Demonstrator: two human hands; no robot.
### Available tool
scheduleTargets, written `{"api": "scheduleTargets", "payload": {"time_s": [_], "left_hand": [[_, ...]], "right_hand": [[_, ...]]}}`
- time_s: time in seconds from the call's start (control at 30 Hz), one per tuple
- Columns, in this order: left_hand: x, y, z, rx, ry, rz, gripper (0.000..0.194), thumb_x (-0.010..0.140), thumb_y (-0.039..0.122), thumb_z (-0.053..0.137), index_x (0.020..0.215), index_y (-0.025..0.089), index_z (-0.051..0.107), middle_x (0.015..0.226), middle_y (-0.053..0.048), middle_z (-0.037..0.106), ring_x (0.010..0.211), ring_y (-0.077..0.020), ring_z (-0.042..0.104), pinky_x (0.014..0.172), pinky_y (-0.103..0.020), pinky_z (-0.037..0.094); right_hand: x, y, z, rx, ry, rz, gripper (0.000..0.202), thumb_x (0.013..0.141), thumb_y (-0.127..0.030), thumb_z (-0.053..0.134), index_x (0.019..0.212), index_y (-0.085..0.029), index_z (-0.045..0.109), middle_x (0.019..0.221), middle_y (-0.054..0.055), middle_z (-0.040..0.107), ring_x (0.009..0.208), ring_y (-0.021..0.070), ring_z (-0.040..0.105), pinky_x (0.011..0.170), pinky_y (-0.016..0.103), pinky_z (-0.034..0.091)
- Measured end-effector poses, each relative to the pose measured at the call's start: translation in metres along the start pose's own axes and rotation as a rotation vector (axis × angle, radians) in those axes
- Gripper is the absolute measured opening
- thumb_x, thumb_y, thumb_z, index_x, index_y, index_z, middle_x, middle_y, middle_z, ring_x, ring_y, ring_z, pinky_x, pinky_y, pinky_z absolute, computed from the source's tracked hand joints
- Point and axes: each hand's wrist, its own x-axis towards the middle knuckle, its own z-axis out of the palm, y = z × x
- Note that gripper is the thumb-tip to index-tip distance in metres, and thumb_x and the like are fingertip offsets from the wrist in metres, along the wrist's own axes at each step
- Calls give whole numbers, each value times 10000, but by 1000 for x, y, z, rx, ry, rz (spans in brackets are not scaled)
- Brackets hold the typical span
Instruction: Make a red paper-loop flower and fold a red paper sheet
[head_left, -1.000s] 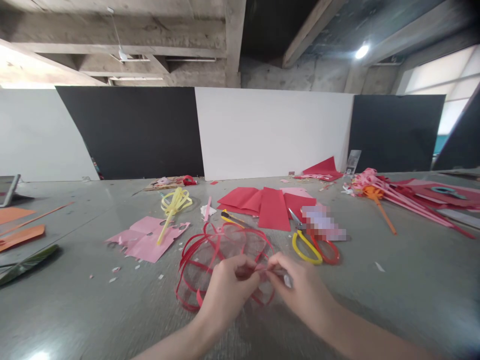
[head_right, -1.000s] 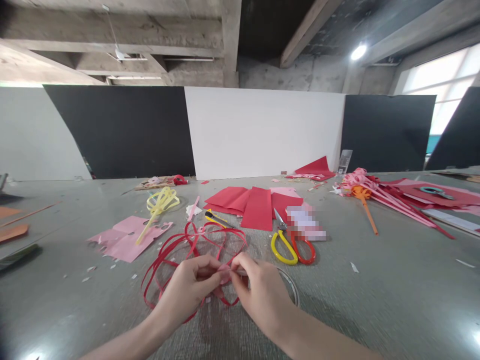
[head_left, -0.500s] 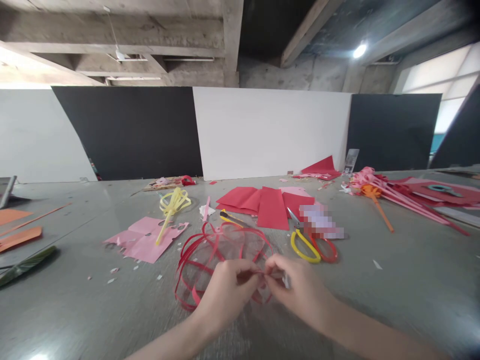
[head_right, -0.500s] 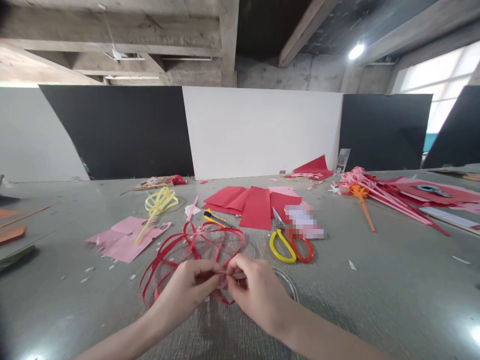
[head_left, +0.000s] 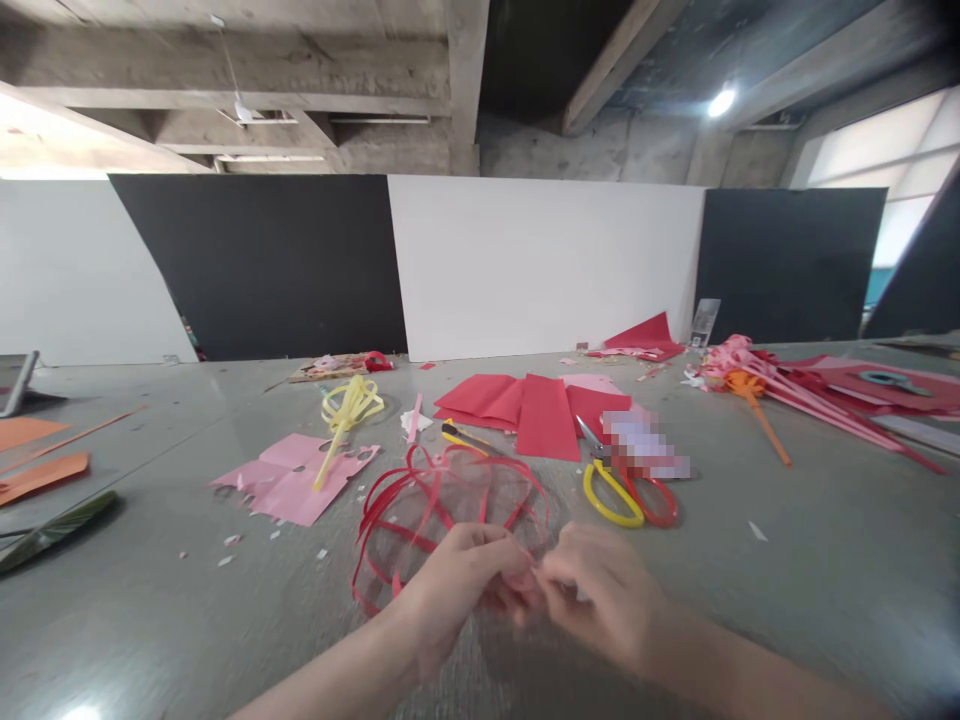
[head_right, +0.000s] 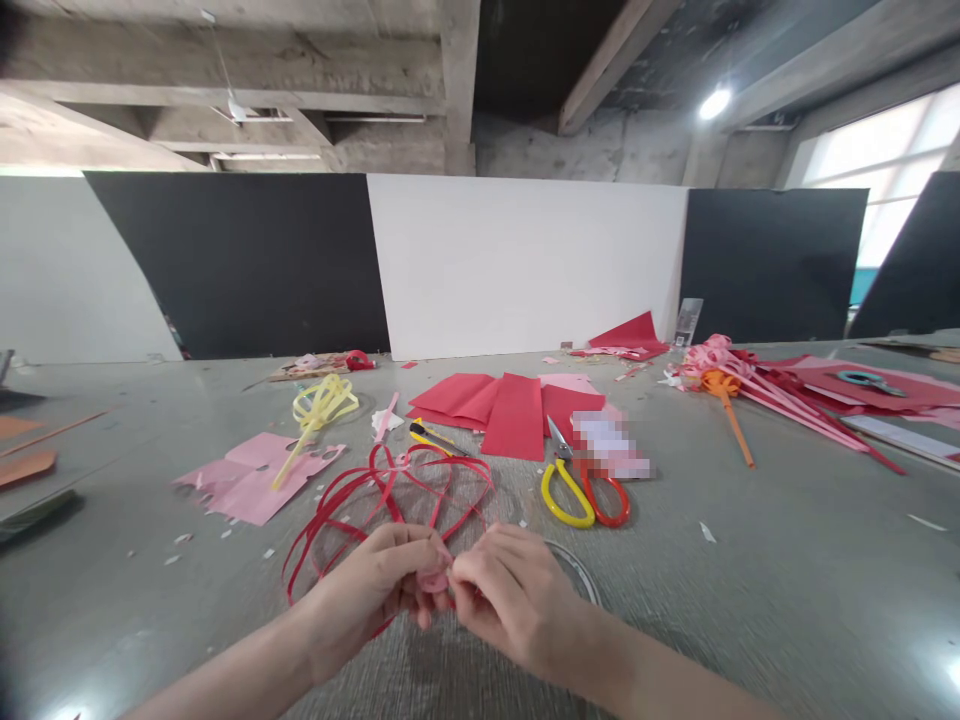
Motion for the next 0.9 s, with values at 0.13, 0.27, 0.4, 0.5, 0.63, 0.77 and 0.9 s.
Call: {"api": "scheduleTargets", "payload": {"time_s": [0.13, 0.27, 0.4, 0.5, 0.63, 0.77, 0.9], "left_hand": [[4, 9, -13, 12, 209, 90, 134, 631, 215, 557, 524, 141, 529, 513, 10, 551, 440, -72, 463, 444, -179, 325], [3, 23, -23, 131, 225, 214, 166, 699, 299, 599, 679, 134, 602, 645, -13, 602, 568, -106, 530, 525, -197, 372], [-2, 31, -24, 153, 199, 231, 224, 724, 348, 612, 731, 124, 621, 709, -35, 619, 611, -117, 546, 557, -206, 390], [-4, 35, -24, 139, 208, 220, 226, 730, 351, 620, 730, 125, 621, 746, -47, 637, 601, -107, 550, 570, -201, 398], [-4, 38, -27, 156, 199, 234, 212, 740, 341, 612, 730, 130, 616, 750, -49, 647, 594, -104, 560, 575, -196, 399], [-4, 40, -28, 154, 168, 236, 188, 738, 323, 606, 726, 135, 609, 751, -41, 645, 595, -100, 556, 583, -195, 400], [-6, 40, -28, 181, 150, 223, 190, 743, 321, 596, 683, 141, 589, 736, -25, 636, 592, -98, 548, 583, -195, 393]], "right_hand": [[-2, -3, -3, -47, -63, -169, 168, 767, -8, 436, 814, -166, 469, 629, 1, 559, 580, 112, 469, 617, 248, 396], [-3, 1, 5, 15, -257, -122, 108, 812, -117, 431, 794, -171, 522, 624, 6, 579, 552, 124, 491, 575, 256, 392], [2, 7, 5, 169, -583, 137, 171, 802, -197, 517, 963, -204, 575, 854, 20, 641, 728, 142, 571, 649, 240, 417], [10, 13, -5, 251, -753, 260, 344, 738, -163, 584, 1073, -237, 559, 991, 14, 619, 818, 144, 572, 723, 236, 421], [19, 32, -23, 375, -911, 311, 408, 650, -131, 650, 1044, -219, 596, 946, 16, 613, 802, 142, 569, 724, 230, 427], [21, 58, -43, 457, -962, 446, 416, 671, -126, 589, 1077, -217, 582, 939, 24, 616, 819, 149, 583, 708, 235, 450], [17, 76, -54, 387, -871, 558, 498, 664, -56, 479, 1133, -212, 538, 978, 38, 622, 850, 155, 595, 696, 233, 462]]}}
